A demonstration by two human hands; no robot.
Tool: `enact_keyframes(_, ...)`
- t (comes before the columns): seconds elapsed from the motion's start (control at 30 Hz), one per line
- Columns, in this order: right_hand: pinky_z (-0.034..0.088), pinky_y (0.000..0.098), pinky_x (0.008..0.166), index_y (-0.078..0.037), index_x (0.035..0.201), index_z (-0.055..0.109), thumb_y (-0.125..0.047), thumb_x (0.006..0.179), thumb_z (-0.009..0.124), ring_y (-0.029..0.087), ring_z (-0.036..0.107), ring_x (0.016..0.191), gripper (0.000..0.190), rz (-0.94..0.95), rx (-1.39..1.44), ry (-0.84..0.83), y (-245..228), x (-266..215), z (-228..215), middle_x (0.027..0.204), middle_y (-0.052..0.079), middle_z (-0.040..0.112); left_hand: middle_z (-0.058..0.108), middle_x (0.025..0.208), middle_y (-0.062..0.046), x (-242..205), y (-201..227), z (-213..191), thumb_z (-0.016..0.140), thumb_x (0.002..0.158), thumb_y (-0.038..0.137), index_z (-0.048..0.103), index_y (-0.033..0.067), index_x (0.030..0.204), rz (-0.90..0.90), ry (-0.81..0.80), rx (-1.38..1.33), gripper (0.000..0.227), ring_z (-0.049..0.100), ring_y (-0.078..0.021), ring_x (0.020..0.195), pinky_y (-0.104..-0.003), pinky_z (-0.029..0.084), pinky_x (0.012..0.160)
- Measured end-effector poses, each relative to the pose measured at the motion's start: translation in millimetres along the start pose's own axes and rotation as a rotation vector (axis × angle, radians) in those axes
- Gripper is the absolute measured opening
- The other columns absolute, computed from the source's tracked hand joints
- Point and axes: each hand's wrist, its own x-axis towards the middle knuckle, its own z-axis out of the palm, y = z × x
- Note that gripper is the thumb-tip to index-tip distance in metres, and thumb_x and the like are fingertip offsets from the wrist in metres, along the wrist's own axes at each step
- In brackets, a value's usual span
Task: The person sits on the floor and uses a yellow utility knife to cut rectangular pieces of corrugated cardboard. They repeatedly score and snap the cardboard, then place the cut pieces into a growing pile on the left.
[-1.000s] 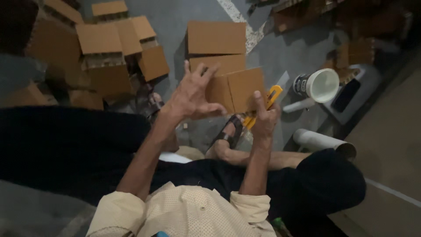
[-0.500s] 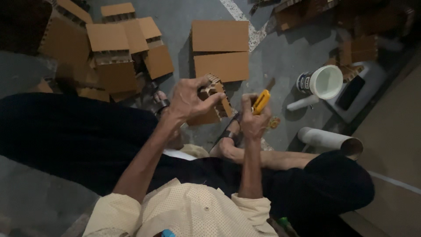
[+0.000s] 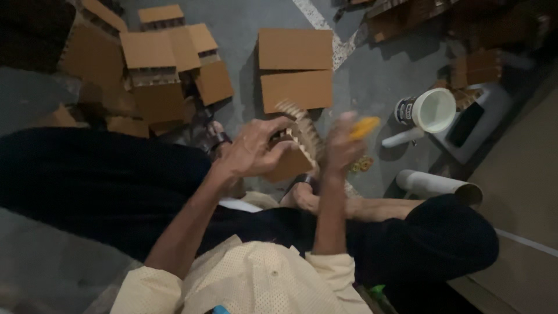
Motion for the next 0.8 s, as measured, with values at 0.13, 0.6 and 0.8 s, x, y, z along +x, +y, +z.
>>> enact_keyframes(0.13,0.049,0.0353,0.062,-0.003,0.092,0.067,-0.037,0.102,0.066,0.014,0.060,0.067,0.036,0.405,0.498,-0.173,52.6,47.6,-12.1,0.077,0.000,0.063,0.076,0.104,-0.020,-16.8,-6.5,-13.2,0.067,0.092,0.020,0.065,0.0006,0.128,-0.112,0.087,-0.087,0.041,0.076,-0.0291,0.090,-0.038,0.058,0.081)
enact_keyframes(0.6,0.044,0.0272,0.052,-0.012,0.119,0.065,-0.022,0.095,0.070,0.007,0.054,0.060,0.027,0.360,0.986,-0.487,-66.2,95.1,5.3,0.089,0.003,0.072,0.075,0.114,-0.018,-38.8,-42.6,-111.6,0.071,0.095,0.024,0.059,0.0216,0.149,-0.414,0.352,0.406,0.056,0.074,-0.0272,0.080,-0.044,0.058,0.077)
enact_keyframes(0.8,0.045,0.0253,0.057,-0.002,0.107,0.067,-0.027,0.092,0.077,0.007,0.055,0.065,0.031,0.428,0.619,-0.724,16.7,37.4,46.5,0.080,-0.001,0.062,0.057,0.130,-0.032,-25.0,-118.3,-143.0,0.073,0.092,0.027,0.048,0.0052,0.149,-0.712,0.481,0.652,0.066,0.053,-0.0471,0.120,-0.065,0.040,0.100)
